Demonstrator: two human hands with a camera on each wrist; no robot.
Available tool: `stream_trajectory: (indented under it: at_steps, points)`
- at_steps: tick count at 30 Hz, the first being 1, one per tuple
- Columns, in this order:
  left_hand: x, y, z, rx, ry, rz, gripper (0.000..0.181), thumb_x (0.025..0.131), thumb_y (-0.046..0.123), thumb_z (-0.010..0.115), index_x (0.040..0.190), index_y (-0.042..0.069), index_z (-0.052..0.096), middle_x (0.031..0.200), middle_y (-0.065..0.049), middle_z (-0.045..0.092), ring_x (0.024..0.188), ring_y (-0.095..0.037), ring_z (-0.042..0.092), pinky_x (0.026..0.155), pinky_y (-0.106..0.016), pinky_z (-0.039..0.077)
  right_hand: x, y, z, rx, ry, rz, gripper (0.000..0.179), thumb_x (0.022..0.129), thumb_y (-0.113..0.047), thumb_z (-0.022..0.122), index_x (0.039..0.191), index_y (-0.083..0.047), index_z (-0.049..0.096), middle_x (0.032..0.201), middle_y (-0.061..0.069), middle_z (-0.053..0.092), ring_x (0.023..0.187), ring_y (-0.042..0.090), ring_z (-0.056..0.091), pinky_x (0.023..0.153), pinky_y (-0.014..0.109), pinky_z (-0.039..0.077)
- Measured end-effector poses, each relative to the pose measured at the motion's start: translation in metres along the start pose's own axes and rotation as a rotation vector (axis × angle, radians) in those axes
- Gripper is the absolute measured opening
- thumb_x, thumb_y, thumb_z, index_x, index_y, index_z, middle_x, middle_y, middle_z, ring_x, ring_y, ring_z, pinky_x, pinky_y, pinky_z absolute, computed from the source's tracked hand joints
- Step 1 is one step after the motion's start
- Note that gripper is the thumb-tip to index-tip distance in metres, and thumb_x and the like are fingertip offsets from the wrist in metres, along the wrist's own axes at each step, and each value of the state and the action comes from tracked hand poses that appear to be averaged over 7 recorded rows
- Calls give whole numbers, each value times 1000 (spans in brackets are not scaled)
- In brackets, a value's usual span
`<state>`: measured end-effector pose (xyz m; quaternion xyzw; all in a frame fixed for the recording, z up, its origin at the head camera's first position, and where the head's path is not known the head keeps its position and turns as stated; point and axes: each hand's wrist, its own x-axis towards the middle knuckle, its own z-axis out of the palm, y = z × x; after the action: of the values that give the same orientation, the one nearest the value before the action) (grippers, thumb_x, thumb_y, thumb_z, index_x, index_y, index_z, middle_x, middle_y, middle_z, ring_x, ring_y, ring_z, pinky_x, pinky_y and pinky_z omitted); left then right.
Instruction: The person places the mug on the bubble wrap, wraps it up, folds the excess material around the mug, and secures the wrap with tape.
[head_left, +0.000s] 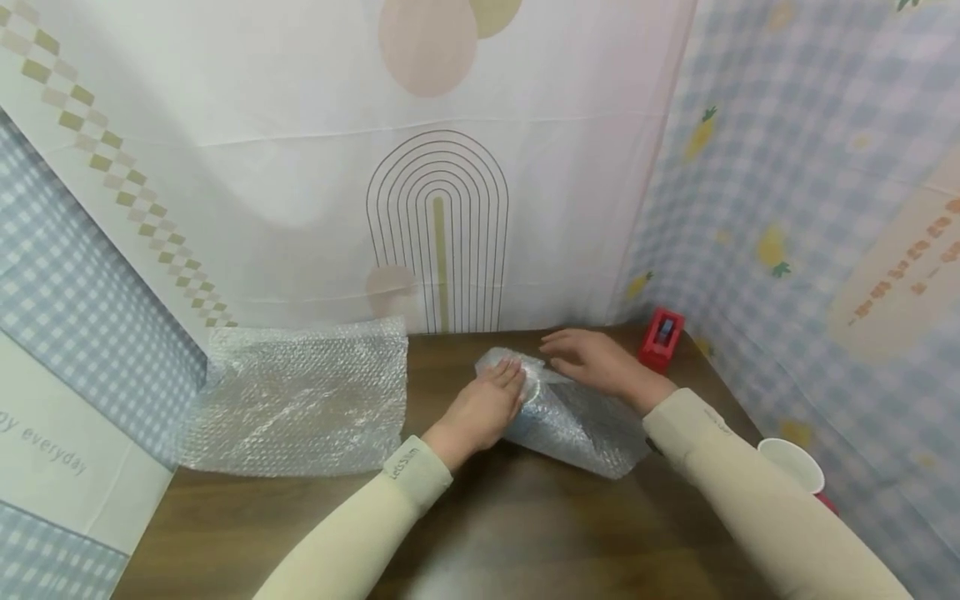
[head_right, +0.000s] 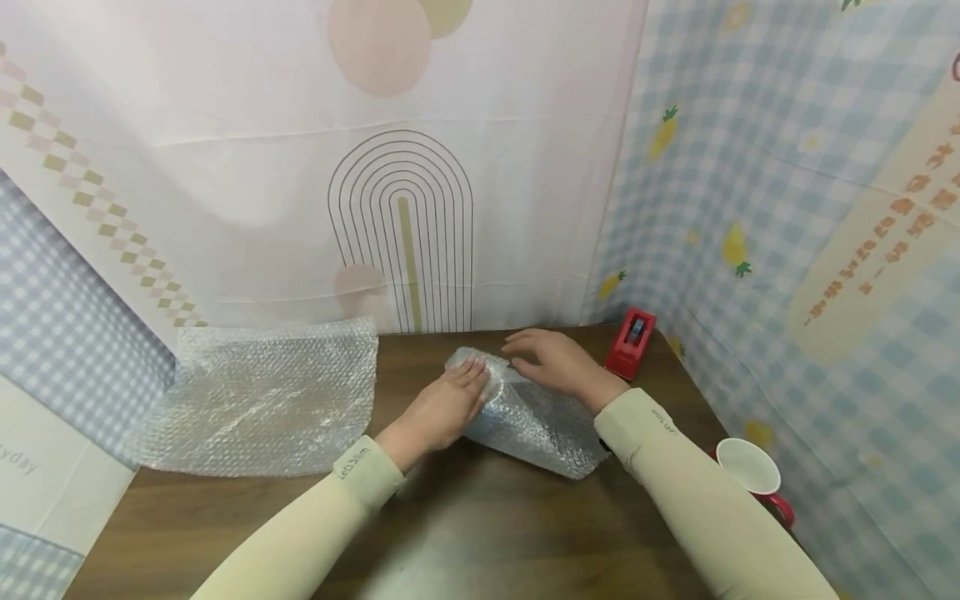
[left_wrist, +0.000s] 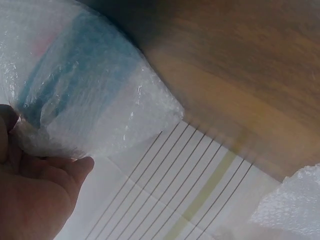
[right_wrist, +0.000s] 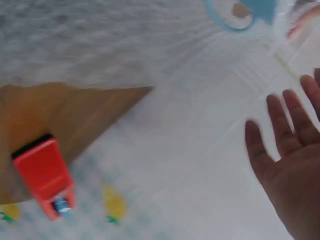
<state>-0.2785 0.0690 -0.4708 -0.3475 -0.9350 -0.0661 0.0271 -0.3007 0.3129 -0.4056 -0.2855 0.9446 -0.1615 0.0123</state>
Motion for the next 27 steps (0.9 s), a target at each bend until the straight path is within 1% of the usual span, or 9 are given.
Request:
stream_trajectory:
  at_steps: [3, 5, 8, 11, 12, 15, 18, 21, 27]
  points:
    - [0, 0, 0, 9, -13, -6, 61, 124, 40, 38, 172, 3, 45, 182, -13, 41, 174, -29, 37, 145, -42, 29, 6, -13, 3, -40, -63, -36, 37, 112, -17, 68, 144, 0, 76, 151, 21, 75, 140, 44, 72, 121, 62, 57]
    - [0, -2, 0, -37, -15, 0, 64, 124, 42, 38, 173, 0, 41, 183, -17, 38, 175, -32, 34, 146, -43, 27, 10, -19, 8, -66, -106, -48, 37, 113, -20, 68, 142, 1, 76, 146, 21, 78, 136, 42, 75, 119, 58, 60]
    - [-3, -11, -1, -216, 3, 13, 66, 124, 38, 39, 173, -6, 38, 183, -25, 37, 173, -39, 37, 145, -49, 30, 13, -22, 15, -76, -107, -58, 34, 112, -21, 71, 135, 3, 80, 137, 21, 82, 127, 39, 80, 111, 54, 65]
    - [-6, -28, -4, -379, 61, 4, 58, 123, 32, 43, 168, -5, 47, 177, -26, 48, 165, -42, 49, 139, -54, 40, 15, -22, 19, -51, -80, -69, 33, 110, -19, 74, 131, 4, 81, 132, 21, 83, 121, 38, 83, 105, 52, 68]
    - [-7, -34, -6, -393, 70, 5, 55, 123, 30, 45, 166, -3, 51, 175, -23, 52, 164, -42, 51, 138, -54, 42, 16, -21, 19, -45, -79, -77, 33, 109, -19, 75, 131, 4, 81, 132, 22, 83, 120, 38, 83, 104, 52, 69]
    - [-10, -50, -10, -310, 72, 40, 46, 122, 26, 48, 159, 4, 64, 173, -15, 58, 165, -38, 51, 140, -55, 40, 19, -21, 18, -17, -107, -66, 37, 111, -21, 72, 137, 4, 79, 138, 20, 81, 124, 37, 82, 106, 52, 68]
    - [-12, -55, -14, -174, 47, 125, 42, 121, 26, 52, 153, 7, 70, 173, -14, 56, 170, -38, 44, 142, -58, 34, 21, -20, 16, -7, -145, -33, 40, 113, -23, 68, 143, 1, 76, 144, 18, 78, 129, 36, 80, 110, 52, 66]
    - [-14, -53, -15, -95, 74, 162, 41, 119, 28, 56, 151, 8, 73, 169, -15, 61, 165, -37, 52, 138, -54, 41, 23, -20, 14, -34, -164, -39, 41, 112, -23, 68, 145, 1, 75, 147, 16, 77, 130, 36, 79, 111, 53, 66]
    - [-17, -38, -14, -9, 165, 152, 41, 118, 33, 57, 144, 9, 78, 153, -14, 75, 144, -31, 71, 123, -44, 59, 23, -21, 14, -83, -198, -43, 48, 111, -27, 68, 152, -3, 71, 156, 13, 72, 135, 37, 77, 114, 53, 64]
